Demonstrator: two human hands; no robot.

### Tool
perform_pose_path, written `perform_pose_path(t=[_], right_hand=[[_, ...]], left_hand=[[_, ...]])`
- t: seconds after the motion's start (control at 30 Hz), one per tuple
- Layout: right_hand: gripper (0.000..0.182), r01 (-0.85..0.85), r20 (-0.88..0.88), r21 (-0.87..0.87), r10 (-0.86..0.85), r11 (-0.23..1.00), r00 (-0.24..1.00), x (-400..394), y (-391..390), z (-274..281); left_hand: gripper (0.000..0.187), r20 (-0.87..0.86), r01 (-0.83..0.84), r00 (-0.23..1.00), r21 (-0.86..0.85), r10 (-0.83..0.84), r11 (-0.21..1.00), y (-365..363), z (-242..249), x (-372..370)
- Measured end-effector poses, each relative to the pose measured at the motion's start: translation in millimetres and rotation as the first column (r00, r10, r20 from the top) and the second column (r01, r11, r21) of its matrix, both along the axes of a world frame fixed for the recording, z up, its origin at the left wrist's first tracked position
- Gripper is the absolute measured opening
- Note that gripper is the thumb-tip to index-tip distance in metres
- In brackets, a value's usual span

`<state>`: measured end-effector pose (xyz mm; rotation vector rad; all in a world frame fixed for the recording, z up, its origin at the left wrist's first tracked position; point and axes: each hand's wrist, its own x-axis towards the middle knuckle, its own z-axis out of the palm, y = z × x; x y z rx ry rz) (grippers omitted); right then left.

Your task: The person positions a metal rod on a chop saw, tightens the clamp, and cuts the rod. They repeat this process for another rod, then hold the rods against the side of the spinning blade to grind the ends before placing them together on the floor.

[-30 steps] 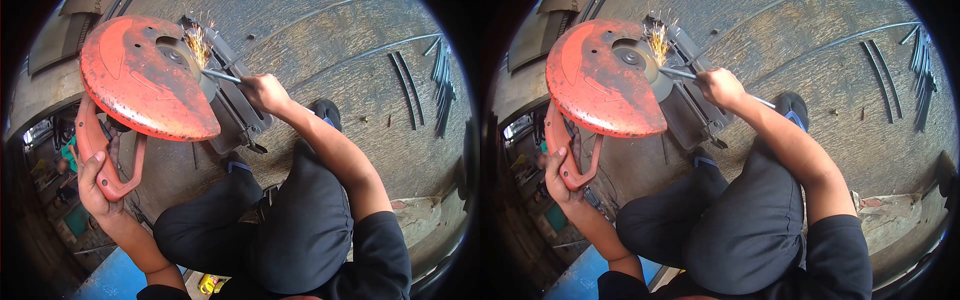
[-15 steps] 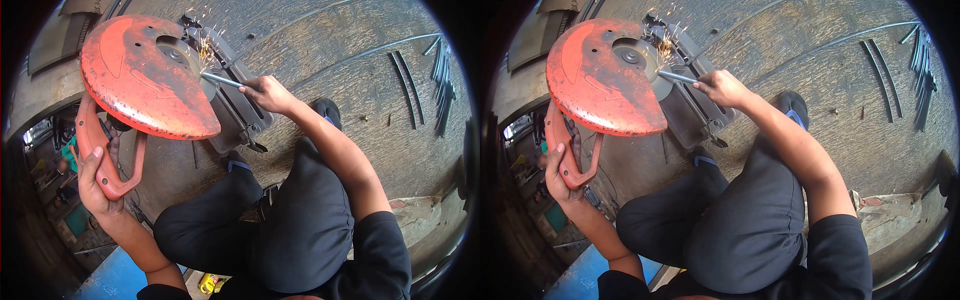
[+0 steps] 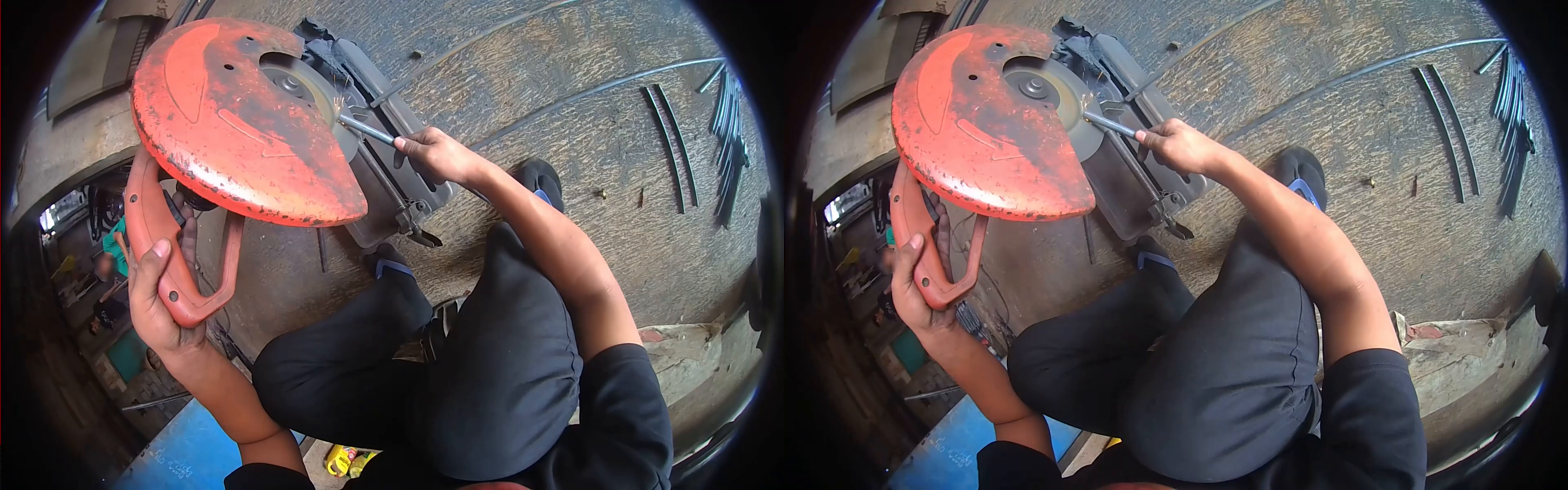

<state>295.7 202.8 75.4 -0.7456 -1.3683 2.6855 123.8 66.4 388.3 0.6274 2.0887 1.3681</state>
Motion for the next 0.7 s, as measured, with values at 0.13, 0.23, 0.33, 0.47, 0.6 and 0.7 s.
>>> perform_pose_path(t=[0.13, 0.23, 0.33, 0.47, 0.6, 0.7], right_hand=[[0.042, 0.037, 0.044, 0.181, -0.046, 0.983, 0.998, -3, -3, 1], [0.042, 0.045, 0.048, 0.273, -0.060, 0.961, 0.997, -3, -5, -4], [0.042, 0.066, 0.036, 0.349, -0.084, 0.935, 0.996, -5, -7, -10], [0.042, 0.082, 0.041, 0.433, -0.110, 0.898, 0.993, -8, -8, -15], [0.041, 0.092, 0.045, 0.479, -0.129, 0.873, 0.991, -8, -9, -12], [0.040, 0.111, 0.036, 0.550, -0.156, 0.828, 0.987, -10, -9, -11]], left_hand=[[0.066, -0.010, -0.033, 0.999, 0.009, 0.033, 0.999, 0, -1, 1], [0.067, -0.005, -0.013, 1.000, 0.016, 0.014, 1.000, 0, -2, 0], [0.068, -0.003, -0.019, 1.000, 0.020, 0.019, 1.000, 0, -2, 1], [0.068, -0.011, -0.022, 1.000, 0.015, 0.022, 1.000, 1, -2, 1], [0.068, -0.013, -0.028, 1.000, 0.011, 0.028, 1.000, 1, -2, 2], [0.069, -0.003, -0.018, 1.000, 0.003, 0.018, 1.000, 1, -1, 0]])
